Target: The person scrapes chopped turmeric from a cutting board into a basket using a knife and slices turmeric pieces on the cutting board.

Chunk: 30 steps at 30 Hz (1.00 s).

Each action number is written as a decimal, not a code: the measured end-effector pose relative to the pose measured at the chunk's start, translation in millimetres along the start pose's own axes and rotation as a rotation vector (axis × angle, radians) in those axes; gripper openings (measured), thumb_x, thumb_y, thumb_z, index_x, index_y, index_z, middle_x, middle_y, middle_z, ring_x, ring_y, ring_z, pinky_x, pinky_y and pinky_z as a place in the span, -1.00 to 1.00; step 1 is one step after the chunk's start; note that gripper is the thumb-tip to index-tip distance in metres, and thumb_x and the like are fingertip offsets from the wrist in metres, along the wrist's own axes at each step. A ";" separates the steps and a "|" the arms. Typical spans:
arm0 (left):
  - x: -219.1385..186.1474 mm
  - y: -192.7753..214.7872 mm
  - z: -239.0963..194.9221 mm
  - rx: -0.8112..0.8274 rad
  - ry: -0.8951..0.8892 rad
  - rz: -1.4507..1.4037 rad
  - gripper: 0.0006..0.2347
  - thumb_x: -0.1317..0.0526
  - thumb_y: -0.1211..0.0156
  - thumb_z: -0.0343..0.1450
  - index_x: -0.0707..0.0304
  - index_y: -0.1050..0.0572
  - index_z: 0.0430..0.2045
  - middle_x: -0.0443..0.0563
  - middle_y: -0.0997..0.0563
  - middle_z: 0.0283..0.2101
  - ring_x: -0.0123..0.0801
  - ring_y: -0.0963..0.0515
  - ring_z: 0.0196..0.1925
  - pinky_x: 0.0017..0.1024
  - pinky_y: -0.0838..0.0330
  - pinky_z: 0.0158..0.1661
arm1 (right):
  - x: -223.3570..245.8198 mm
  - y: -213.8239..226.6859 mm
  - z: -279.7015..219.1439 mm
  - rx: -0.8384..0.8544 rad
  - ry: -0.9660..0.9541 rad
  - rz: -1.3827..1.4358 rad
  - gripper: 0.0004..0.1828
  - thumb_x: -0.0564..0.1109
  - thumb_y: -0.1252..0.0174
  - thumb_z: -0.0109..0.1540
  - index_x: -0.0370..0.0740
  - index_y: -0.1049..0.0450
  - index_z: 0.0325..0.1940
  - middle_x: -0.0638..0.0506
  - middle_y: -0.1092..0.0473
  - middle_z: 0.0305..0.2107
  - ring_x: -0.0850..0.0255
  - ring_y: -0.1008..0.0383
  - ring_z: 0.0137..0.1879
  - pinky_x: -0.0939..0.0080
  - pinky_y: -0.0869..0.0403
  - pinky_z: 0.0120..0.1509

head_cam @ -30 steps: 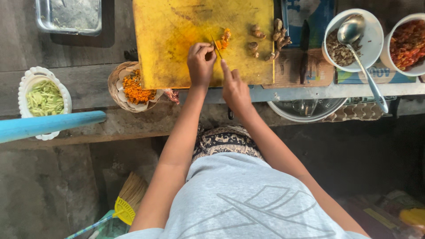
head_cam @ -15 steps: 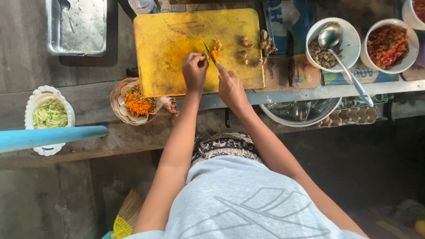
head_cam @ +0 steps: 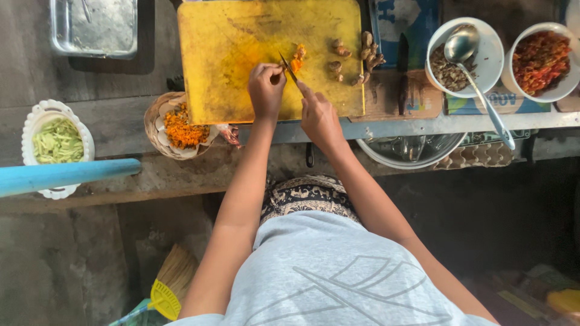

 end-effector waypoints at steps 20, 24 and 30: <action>-1.7 0.8 1.2 0.032 0.035 0.049 -0.92 0.40 -0.38 0.29 0.37 -0.56 -0.49 0.12 -0.63 -0.27 -0.04 -0.62 -0.16 -0.23 -0.51 -0.14 | 7.6 13.7 9.3 -0.009 0.052 0.093 -0.54 -0.31 -0.09 0.33 -0.20 -0.38 0.34 -0.32 -0.48 -0.33 -0.30 -0.50 -0.23 -0.20 -0.42 -0.20; 1.7 -0.4 1.5 0.018 0.006 0.068 -0.91 0.34 -0.35 0.31 0.31 -0.58 -0.40 0.10 -0.65 -0.24 -0.06 -0.63 -0.14 -0.23 -0.52 -0.11 | 5.0 40.1 7.9 -0.081 -0.061 0.249 -0.59 -0.31 -0.03 0.37 -0.17 -0.41 0.32 -0.33 -0.50 -0.28 -0.18 -0.57 -0.30 -0.03 -0.49 -0.21; -11.1 -17.1 6.5 0.088 0.002 0.235 -0.54 -0.02 -0.48 0.30 0.36 -0.50 -0.14 0.23 -0.55 -0.22 0.07 -0.55 -0.12 -0.09 -0.43 -0.07 | -7.3 60.6 5.8 -0.154 -0.081 0.167 -0.57 -0.33 -0.06 0.35 -0.21 -0.43 0.31 -0.37 -0.51 -0.26 -0.23 -0.56 -0.24 0.03 -0.49 -0.20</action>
Point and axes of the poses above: each hand's wrist, its own z-axis towards the middle knuckle, its own y-axis out of the back of the hand, x = y × z, the point moved 6 cm from there along z, towards the middle knuckle
